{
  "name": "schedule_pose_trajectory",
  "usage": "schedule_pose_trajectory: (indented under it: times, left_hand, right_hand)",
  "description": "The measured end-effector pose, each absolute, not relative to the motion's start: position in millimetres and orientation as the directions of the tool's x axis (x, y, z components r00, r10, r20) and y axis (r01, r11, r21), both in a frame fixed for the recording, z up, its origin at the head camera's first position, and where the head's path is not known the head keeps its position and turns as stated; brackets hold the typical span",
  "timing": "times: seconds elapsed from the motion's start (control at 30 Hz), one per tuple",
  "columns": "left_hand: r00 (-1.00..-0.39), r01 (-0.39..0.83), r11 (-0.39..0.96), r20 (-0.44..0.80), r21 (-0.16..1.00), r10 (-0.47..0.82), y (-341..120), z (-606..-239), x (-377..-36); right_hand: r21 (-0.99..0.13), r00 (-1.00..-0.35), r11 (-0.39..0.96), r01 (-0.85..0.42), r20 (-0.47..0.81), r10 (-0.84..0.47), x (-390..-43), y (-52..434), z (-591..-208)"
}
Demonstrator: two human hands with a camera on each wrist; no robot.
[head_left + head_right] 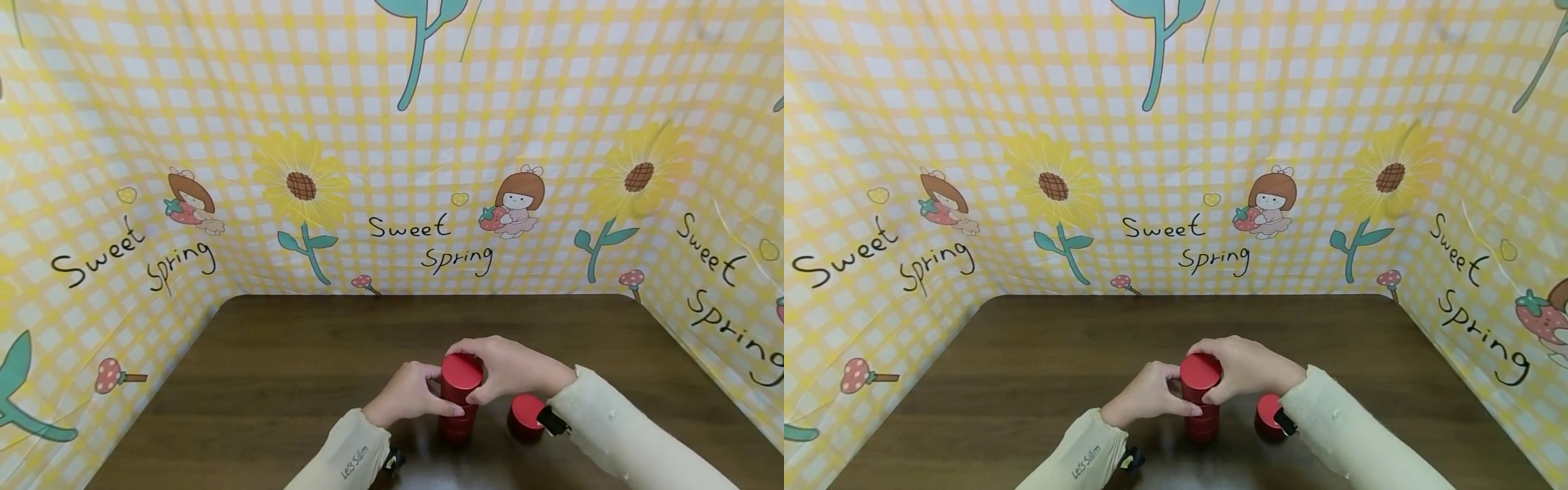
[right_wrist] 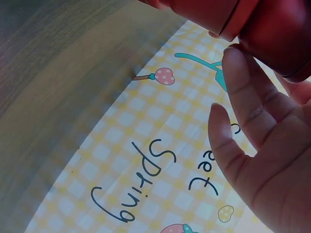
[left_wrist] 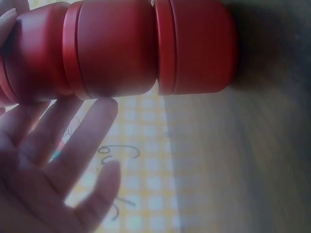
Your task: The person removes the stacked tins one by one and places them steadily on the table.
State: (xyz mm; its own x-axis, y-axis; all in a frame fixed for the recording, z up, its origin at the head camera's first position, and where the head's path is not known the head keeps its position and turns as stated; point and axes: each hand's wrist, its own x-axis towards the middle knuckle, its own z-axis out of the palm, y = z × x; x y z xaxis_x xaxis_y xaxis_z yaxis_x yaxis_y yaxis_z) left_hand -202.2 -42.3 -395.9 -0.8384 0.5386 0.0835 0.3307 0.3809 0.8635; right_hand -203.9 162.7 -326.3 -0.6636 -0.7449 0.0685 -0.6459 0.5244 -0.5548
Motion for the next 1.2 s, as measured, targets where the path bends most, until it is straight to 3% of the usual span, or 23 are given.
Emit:
schedule_pose_trajectory:
  times: [0.33, 0.7, 1.2]
  left_hand:
    - [-0.835, 0.381, 0.42, 0.112, 0.824, 0.538, -42.0, -394.2, -204.0]
    - [-0.853, 0.345, 0.459, 0.069, 0.819, 0.518, -42.9, -391.3, -203.5]
    - [-0.85, 0.353, 0.454, 0.078, 0.818, 0.522, -41.3, -392.7, -202.4]
  right_hand:
    - [-0.489, -0.681, 0.562, -0.667, 0.094, -0.726, -204.5, 165.6, -323.7]
    - [-0.456, -0.684, 0.58, -0.675, 0.09, -0.724, -201.0, 175.1, -320.0]
    - [-0.414, -0.751, 0.662, -0.625, 0.084, -0.655, -196.5, 194.7, -320.6]
